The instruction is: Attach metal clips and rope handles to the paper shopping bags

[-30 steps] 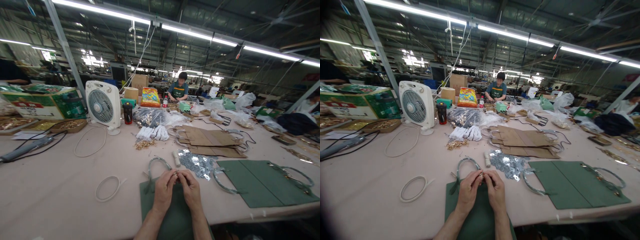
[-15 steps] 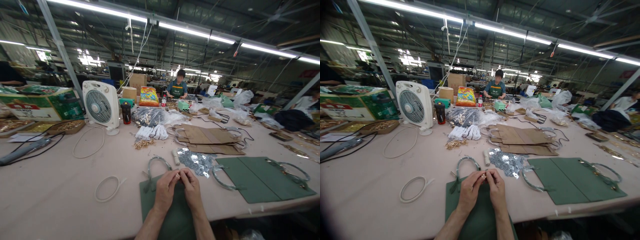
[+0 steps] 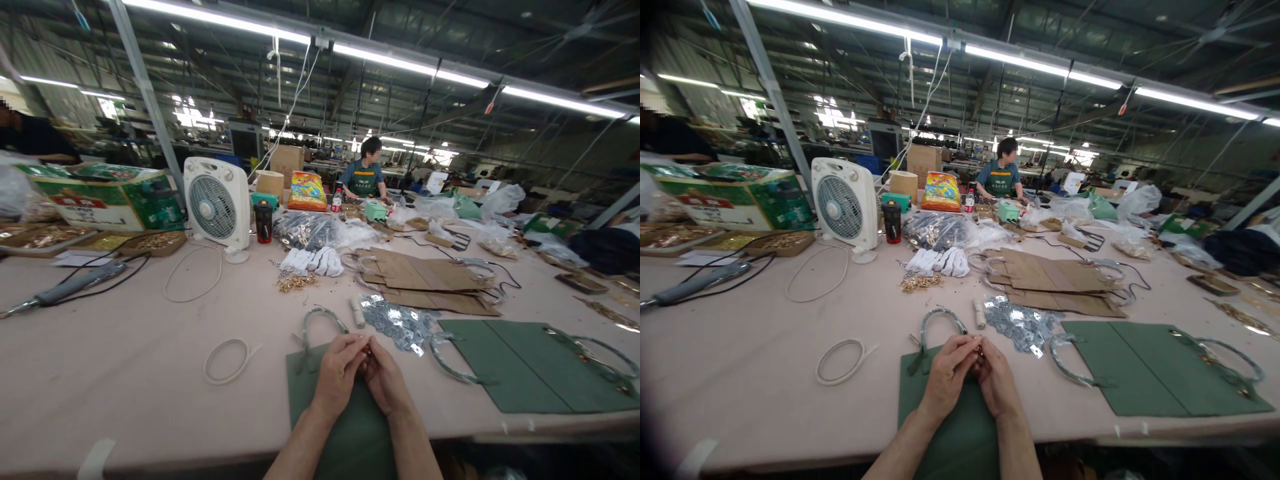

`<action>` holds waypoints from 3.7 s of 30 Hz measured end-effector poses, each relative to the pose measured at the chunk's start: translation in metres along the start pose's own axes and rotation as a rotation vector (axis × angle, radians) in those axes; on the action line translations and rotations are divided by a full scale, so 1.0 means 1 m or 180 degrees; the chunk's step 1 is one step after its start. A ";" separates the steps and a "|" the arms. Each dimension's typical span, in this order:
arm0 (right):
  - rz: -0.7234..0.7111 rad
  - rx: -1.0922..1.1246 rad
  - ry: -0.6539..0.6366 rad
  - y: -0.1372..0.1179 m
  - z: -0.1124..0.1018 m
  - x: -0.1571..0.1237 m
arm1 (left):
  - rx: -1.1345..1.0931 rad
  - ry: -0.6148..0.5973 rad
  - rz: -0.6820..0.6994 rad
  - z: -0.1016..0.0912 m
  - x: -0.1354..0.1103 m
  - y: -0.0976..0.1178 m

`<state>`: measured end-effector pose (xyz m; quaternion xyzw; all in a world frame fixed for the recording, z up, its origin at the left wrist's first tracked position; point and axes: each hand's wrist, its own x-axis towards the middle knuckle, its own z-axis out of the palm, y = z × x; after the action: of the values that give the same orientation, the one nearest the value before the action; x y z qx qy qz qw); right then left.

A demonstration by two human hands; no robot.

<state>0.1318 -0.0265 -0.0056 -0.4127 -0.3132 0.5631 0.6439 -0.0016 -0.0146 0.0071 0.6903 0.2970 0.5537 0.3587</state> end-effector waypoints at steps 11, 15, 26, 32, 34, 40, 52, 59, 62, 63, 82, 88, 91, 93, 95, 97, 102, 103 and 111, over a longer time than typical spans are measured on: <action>-0.0321 -0.0814 -0.0109 0.006 -0.005 0.002 | 0.1280 0.1415 -0.0600 -0.050 -0.038 0.014; -0.0261 -0.1390 -0.0331 0.008 -0.006 0.006 | 0.0765 0.1826 -0.1634 -0.082 -0.045 0.008; -0.0682 -0.2156 -0.0212 -0.005 -0.007 0.003 | -0.1954 0.0386 -0.2839 -0.083 -0.022 0.034; -0.1071 -0.2345 -0.0089 -0.006 -0.011 0.002 | -0.2840 0.0340 -0.3265 -0.070 -0.022 0.019; -0.1071 -0.2370 -0.0166 -0.006 -0.009 0.001 | -0.2953 0.0370 -0.3308 -0.070 -0.023 0.014; -0.1002 -0.2418 -0.0329 -0.007 -0.007 0.003 | -0.3023 0.0444 -0.3332 -0.069 -0.025 0.011; -0.1147 -0.2701 -0.0722 -0.016 -0.003 0.005 | -0.3177 0.0436 -0.3438 -0.068 -0.026 0.006; -0.1610 -0.3318 -0.1202 -0.023 -0.012 0.007 | -0.3126 0.0522 -0.3461 -0.068 -0.025 0.006; -0.1875 -0.3475 -0.1175 -0.019 -0.013 0.008 | -0.3088 0.0534 -0.3477 -0.068 -0.024 0.007; -0.1945 -0.3505 -0.1184 -0.018 -0.013 0.008 | -0.3077 0.0530 -0.3478 -0.068 -0.024 0.008; -0.2496 -0.3576 -0.1171 -0.008 -0.014 0.003 | -0.3072 0.0526 -0.3247 -0.067 -0.025 0.013; -0.2424 -0.3737 -0.1139 -0.010 -0.011 -0.002 | -0.2923 0.0615 -0.3149 -0.066 -0.026 0.014; -0.2268 -0.3654 -0.1107 -0.013 -0.006 0.000 | -0.2875 0.0631 -0.3109 -0.066 -0.025 0.014; -0.2184 -0.3539 -0.1130 -0.014 -0.005 0.003 | -0.2877 0.0629 -0.3094 -0.066 -0.025 0.014; -0.2139 -0.3434 -0.1167 -0.015 -0.005 0.007 | -0.2896 0.0619 -0.3103 -0.067 -0.024 0.013; -0.2136 -0.3365 -0.1219 -0.014 -0.005 0.010 | -0.2932 0.0607 -0.3130 -0.067 -0.024 0.013; -0.2234 -0.3360 -0.1258 -0.011 -0.007 0.009 | -0.2910 0.0634 -0.3136 -0.066 -0.024 0.014; -0.2259 -0.3399 -0.1211 -0.010 -0.007 0.007 | -0.2892 0.0640 -0.3136 -0.066 -0.024 0.014; -0.2484 -0.3841 -0.1179 -0.005 -0.011 -0.001 | -0.2778 0.0666 -0.3017 -0.064 -0.024 0.016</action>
<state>0.1429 -0.0298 -0.0062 -0.4517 -0.7955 0.0837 0.3951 -0.0691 -0.0322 0.0153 0.2178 0.3504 0.4695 0.7806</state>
